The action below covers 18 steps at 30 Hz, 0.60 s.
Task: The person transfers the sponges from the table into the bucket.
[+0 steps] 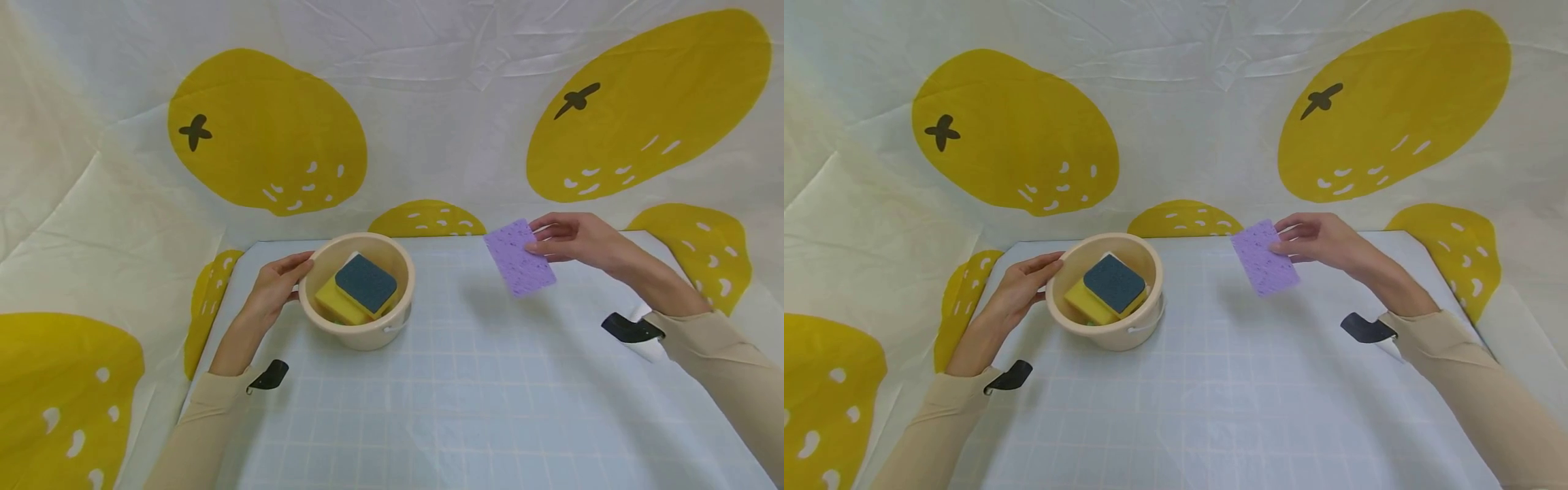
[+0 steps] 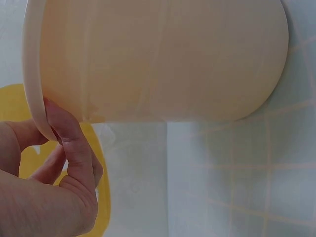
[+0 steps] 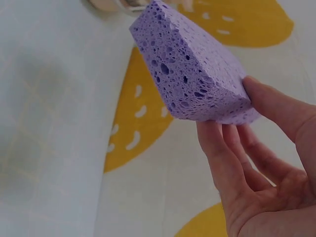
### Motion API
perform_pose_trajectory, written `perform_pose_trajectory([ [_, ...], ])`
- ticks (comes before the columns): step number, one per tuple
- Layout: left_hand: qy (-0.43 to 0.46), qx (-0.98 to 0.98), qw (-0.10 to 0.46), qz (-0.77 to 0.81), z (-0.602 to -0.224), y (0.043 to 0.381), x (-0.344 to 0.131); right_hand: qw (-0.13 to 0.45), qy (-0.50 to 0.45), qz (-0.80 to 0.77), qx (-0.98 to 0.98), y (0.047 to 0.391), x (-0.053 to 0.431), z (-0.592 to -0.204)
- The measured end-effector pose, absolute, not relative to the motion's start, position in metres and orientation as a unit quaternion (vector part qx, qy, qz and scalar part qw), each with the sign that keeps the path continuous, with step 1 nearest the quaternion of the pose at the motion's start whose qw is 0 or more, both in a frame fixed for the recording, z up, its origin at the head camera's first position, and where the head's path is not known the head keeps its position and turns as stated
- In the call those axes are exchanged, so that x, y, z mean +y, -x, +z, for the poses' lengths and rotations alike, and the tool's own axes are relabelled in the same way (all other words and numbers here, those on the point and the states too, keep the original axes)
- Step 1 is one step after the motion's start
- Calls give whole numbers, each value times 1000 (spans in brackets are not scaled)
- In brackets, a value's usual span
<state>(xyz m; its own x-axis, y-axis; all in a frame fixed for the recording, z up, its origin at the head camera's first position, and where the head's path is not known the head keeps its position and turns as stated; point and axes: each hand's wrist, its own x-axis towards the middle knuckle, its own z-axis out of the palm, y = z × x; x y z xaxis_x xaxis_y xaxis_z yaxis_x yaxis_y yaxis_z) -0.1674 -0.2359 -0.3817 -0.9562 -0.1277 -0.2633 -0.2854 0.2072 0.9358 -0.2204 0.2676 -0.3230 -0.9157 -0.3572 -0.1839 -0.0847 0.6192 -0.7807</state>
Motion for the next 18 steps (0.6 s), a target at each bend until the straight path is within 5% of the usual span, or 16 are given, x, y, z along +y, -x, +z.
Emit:
perform_pose_trajectory([
  [18, 131, 776, 64, 614, -382, 166, -236, 185, 170, -476, 843, 231, 194, -300],
])
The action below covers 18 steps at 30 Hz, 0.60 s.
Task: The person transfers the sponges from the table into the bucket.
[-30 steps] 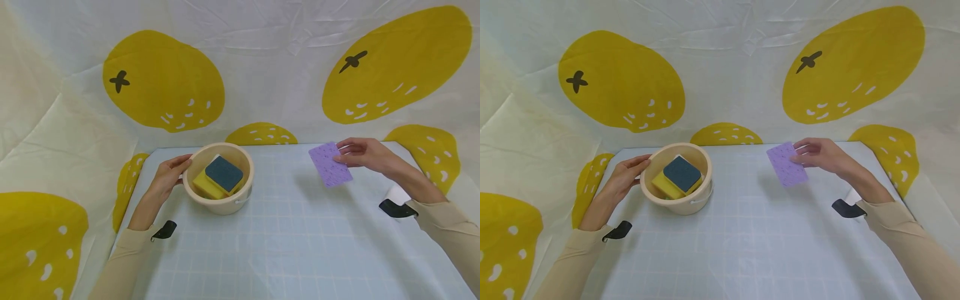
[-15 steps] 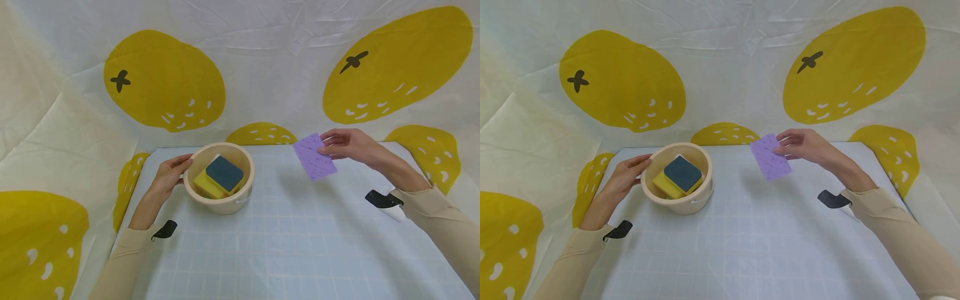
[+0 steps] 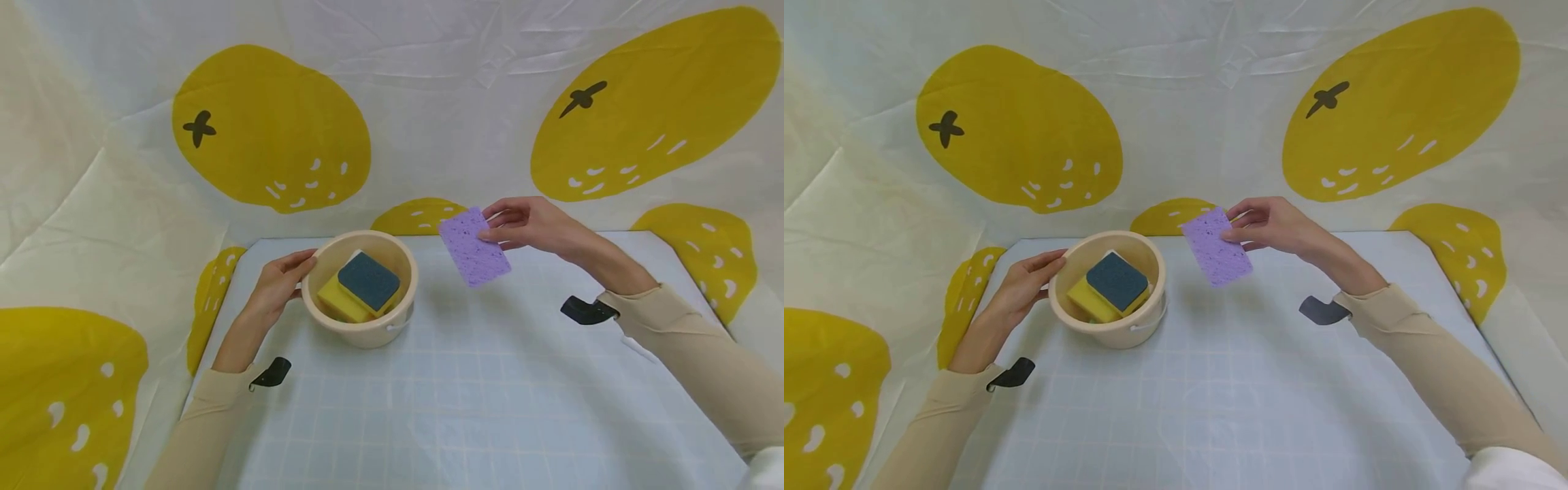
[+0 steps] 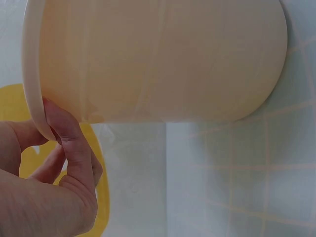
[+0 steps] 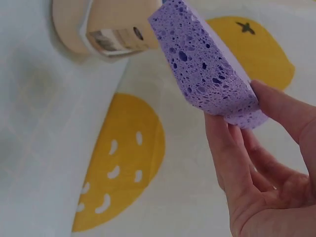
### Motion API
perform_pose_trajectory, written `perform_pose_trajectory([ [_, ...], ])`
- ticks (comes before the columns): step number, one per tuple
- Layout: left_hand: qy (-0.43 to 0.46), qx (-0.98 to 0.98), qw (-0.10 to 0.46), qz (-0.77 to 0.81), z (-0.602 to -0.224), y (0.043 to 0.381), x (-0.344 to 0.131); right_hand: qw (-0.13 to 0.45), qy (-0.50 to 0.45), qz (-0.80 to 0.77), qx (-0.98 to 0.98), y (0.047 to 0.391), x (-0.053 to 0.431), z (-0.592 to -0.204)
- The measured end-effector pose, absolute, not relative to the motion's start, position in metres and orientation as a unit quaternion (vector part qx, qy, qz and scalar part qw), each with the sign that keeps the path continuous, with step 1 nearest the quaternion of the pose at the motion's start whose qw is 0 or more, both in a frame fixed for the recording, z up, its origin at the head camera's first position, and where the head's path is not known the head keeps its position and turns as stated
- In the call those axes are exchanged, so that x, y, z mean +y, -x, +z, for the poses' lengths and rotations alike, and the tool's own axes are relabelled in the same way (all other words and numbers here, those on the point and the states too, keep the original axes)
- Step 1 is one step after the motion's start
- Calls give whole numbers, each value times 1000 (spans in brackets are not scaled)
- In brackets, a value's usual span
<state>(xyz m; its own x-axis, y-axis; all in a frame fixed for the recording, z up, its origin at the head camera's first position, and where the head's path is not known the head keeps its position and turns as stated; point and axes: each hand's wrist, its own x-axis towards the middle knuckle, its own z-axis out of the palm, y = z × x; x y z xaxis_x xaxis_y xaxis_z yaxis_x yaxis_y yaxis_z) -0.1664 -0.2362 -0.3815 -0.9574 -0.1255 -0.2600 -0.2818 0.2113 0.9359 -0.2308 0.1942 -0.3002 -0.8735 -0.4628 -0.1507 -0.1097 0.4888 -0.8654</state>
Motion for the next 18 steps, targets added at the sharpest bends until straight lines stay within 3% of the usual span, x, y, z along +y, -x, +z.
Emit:
perform_pose_trajectory([
  [18, 126, 776, 65, 614, -381, 165, -236, 217, 232, -507, 801, 233, 129, -297],
])
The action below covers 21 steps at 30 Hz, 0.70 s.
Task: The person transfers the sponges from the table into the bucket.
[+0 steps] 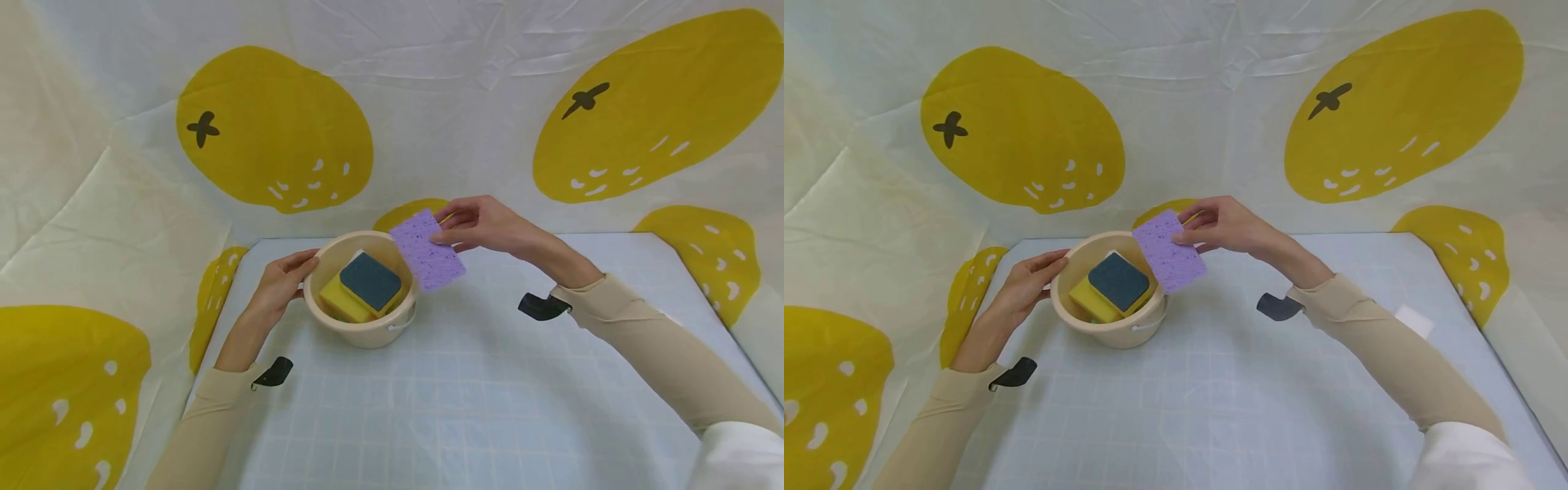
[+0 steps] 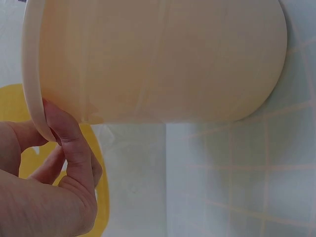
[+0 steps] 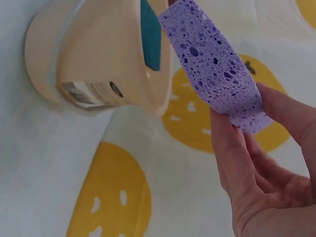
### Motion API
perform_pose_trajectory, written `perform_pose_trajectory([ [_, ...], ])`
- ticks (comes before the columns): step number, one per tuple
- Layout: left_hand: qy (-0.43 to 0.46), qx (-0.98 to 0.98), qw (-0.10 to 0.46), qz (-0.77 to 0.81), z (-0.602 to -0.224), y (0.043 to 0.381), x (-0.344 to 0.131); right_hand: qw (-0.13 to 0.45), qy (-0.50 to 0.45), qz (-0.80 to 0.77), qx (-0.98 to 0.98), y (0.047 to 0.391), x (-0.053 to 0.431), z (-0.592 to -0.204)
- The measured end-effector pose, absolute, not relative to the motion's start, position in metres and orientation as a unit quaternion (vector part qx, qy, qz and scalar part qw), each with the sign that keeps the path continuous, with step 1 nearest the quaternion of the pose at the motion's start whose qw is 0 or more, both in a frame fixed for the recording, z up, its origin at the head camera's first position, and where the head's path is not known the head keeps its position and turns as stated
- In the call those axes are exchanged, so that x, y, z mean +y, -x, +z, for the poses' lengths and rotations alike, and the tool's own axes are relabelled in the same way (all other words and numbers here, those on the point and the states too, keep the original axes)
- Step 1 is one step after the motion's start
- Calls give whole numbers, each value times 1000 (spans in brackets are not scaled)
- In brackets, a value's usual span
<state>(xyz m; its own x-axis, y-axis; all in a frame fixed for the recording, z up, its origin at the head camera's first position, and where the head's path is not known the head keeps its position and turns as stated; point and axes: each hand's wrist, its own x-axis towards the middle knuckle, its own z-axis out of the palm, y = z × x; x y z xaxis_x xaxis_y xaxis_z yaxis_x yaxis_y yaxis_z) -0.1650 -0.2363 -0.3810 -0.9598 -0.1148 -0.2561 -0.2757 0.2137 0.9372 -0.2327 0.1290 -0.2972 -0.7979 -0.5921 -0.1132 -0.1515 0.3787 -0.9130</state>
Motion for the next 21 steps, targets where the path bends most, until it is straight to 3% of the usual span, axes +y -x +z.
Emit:
perform_pose_trajectory([
  [21, 126, 771, 64, 621, -382, 167, -237, 234, 250, -505, 792, 230, 53, -311],
])
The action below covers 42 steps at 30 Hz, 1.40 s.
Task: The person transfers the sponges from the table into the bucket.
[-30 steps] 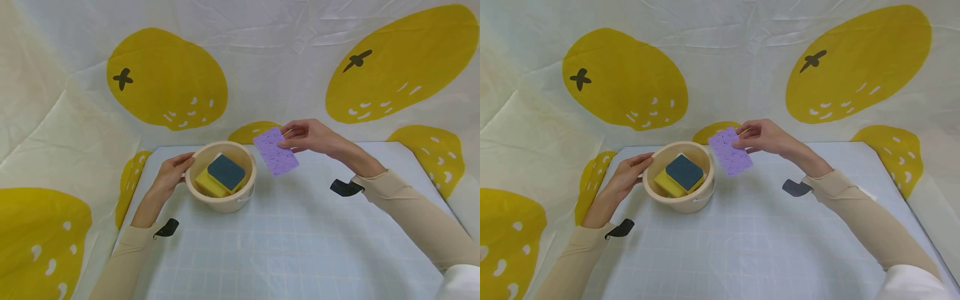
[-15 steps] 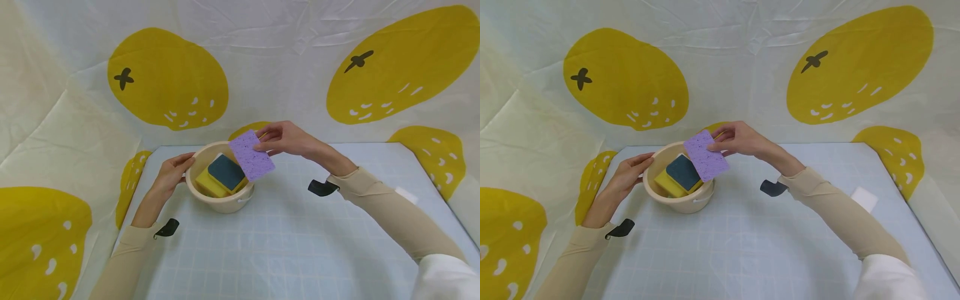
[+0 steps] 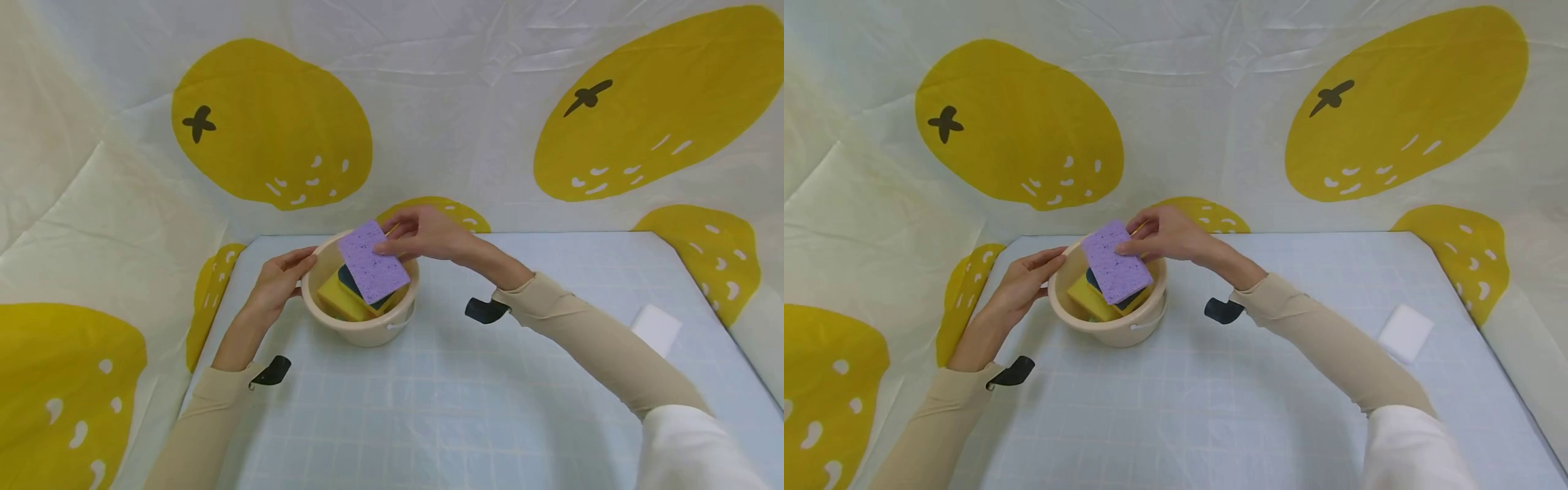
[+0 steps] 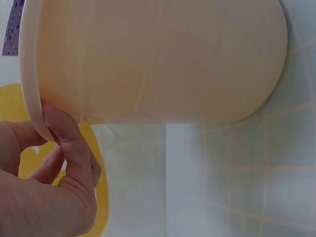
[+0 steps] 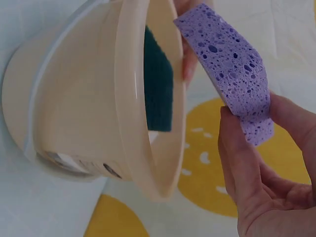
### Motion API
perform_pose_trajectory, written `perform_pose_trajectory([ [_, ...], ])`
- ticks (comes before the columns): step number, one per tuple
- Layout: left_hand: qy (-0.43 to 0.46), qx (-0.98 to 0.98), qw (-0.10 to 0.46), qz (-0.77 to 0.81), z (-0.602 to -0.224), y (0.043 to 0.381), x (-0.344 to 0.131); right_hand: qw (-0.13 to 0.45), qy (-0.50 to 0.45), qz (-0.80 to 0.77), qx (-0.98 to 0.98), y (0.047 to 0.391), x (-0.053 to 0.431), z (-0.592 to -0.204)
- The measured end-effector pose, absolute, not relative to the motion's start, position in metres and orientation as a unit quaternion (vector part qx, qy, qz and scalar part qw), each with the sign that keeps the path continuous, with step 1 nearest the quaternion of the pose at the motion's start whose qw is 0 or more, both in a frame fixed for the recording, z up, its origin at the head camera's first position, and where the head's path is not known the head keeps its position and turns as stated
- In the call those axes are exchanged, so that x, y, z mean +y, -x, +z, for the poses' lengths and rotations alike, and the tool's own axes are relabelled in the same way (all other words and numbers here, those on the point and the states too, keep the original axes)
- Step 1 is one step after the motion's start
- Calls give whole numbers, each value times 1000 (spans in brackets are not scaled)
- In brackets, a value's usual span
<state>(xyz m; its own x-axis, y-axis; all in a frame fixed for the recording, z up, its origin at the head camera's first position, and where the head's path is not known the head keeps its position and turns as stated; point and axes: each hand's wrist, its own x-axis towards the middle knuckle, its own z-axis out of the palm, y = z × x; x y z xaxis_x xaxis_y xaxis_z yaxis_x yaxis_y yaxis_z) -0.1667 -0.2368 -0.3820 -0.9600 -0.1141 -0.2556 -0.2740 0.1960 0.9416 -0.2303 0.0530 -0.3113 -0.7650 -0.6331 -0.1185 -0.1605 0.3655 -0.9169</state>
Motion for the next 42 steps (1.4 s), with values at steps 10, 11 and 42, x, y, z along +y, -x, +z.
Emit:
perform_pose_trajectory([
  [10, 113, 767, 66, 628, -384, 167, -239, 246, 252, -504, 788, 224, 22, -320],
  [11, 112, 767, 66, 628, -384, 167, -239, 248, 254, -507, 785, 224, 19, -322],
  [42, 105, 760, 67, 638, -384, 167, -239, 183, 339, -381, 841, 210, -7, -330],
])
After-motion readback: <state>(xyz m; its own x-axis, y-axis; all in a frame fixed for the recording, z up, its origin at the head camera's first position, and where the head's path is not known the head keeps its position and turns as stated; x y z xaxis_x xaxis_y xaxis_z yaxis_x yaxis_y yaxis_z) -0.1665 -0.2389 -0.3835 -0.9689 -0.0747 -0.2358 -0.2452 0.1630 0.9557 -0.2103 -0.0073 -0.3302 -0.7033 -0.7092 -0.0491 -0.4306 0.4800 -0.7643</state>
